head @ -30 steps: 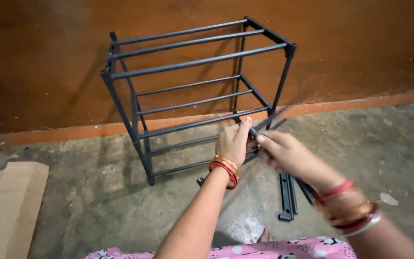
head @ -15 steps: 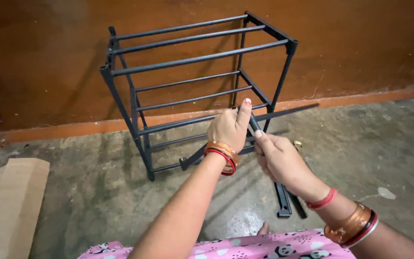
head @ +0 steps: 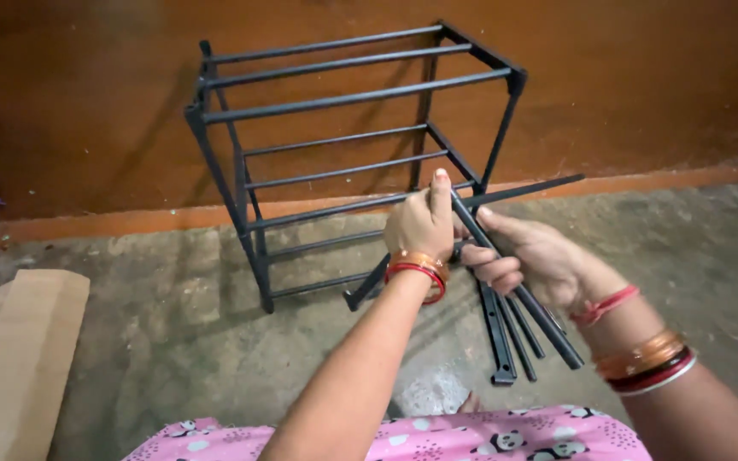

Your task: The person assembles a black metal rack by inserting vertical and horizontal bars into the frame. They connect multiple bars to form the structure, adjusting the pieces to fit securely.

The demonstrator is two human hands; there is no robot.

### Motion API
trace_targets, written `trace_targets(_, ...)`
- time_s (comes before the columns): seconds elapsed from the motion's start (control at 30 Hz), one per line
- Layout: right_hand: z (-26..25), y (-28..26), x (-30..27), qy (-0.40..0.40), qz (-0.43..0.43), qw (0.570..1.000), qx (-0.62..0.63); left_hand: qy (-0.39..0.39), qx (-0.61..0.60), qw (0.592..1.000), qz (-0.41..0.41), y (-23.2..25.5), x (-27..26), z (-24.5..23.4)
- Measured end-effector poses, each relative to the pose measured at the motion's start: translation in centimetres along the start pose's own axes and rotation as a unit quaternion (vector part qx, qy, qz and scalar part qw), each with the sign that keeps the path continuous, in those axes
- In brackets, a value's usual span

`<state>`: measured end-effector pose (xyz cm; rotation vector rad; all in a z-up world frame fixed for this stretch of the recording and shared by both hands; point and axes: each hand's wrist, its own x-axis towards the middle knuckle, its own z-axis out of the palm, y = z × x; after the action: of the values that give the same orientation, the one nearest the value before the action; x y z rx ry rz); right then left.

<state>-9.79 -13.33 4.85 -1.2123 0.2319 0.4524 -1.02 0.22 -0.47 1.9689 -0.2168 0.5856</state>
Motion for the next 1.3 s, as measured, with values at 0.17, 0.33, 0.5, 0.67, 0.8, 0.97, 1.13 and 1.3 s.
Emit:
trace_targets(0.17, -2.4, 2.2, 2.3, -0.089, -0.042, 0.994, -0.036, -0.004, -0.02, 0.998, 0.06, -1.4, 0.1, 0.3)
trace_targets(0.33, -2.6, 4.2, 3.6, 0.187, -0.337, 0.783, -0.489, -0.024, -0.027, 0.999, 0.037, -3.5, -0.3, 2.2)
trace_targets(0.5, -1.1, 2.1, 2.4, 0.327, -0.299, 0.593, -0.673, -0.044, -0.071, 0.99, -0.115, -3.5, 0.7, 5.0)
trace_targets(0.67, -0.7, -0.8, 3.2, 0.197, -0.326, 0.761, -0.525, -0.022, -0.033, 0.996, -0.081, -2.7, 3.6, 5.0)
trace_targets(0.8, -2.6, -1.8, 5.2, -0.053, -0.054, 0.997, -0.03, 0.006, -0.041, 0.997, -0.064, -3.1, 5.2, 4.5)
trace_targets(0.97, -3.8, 1.2, 10.3, -0.279, 0.049, 0.916, 0.286, -0.02, -0.084, 0.996, -0.038, -6.4, 6.8, 4.9)
trace_targets(1.13, -4.2, 3.9, 16.1, -0.193, -0.015, 0.967, 0.167, -0.038, -0.086, 0.996, -0.009, -11.2, 9.2, 5.9)
trace_targets(1.3, -5.8, 3.2, 19.6, -0.03, -0.097, 0.991, -0.092, -0.038, -0.055, 0.998, -0.002, -13.7, 11.0, 8.1)
